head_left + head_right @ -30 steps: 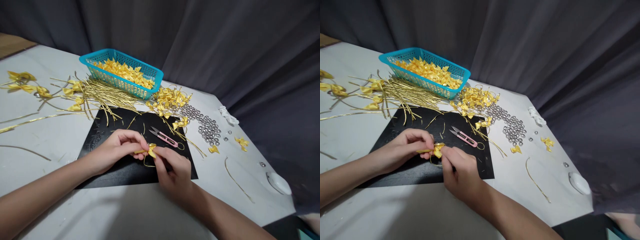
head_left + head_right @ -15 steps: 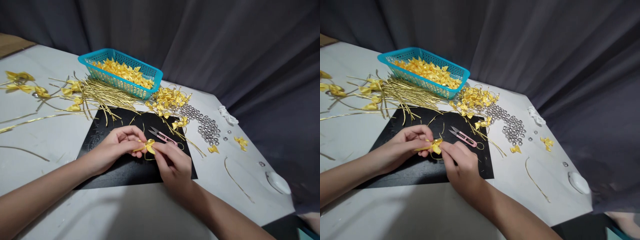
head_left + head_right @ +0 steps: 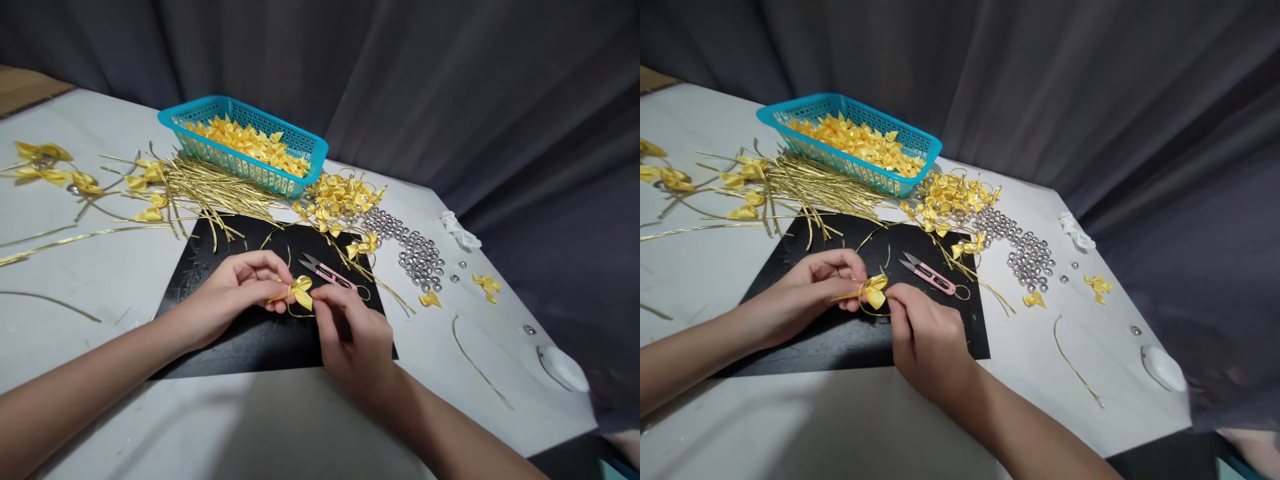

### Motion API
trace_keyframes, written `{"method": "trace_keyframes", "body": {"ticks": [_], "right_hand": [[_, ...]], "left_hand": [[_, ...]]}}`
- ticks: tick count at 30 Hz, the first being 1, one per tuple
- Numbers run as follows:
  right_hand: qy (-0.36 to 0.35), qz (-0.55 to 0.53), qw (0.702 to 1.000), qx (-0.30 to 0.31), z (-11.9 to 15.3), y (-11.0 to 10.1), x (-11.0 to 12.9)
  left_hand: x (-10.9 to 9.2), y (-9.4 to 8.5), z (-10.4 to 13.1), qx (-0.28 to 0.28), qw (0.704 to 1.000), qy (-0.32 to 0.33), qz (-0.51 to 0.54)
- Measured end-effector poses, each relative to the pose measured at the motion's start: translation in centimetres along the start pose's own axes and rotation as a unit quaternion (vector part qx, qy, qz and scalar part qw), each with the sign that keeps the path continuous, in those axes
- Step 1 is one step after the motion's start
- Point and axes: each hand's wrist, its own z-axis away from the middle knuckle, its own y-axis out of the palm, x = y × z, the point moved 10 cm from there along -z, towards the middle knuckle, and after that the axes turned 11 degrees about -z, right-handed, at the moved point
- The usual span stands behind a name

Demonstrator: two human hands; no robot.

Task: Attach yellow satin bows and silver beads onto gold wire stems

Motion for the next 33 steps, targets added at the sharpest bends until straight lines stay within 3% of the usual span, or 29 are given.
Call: {"method": "trace_keyframes", "body": {"ticks": [8,33], "right_hand": [[0.041,0.001,0.997,0.063,0.3,1.5,-0.9],[-0.028,-0.033,0.998,0.056,-0.3,0.6,-0.4]], "left_hand": [[0.0,0.3,0.0,0.013,1.000,-0.002,-0.017],[0.4,0.0,-0.1,-0.001,0.999,-0.029,0.017]]}}
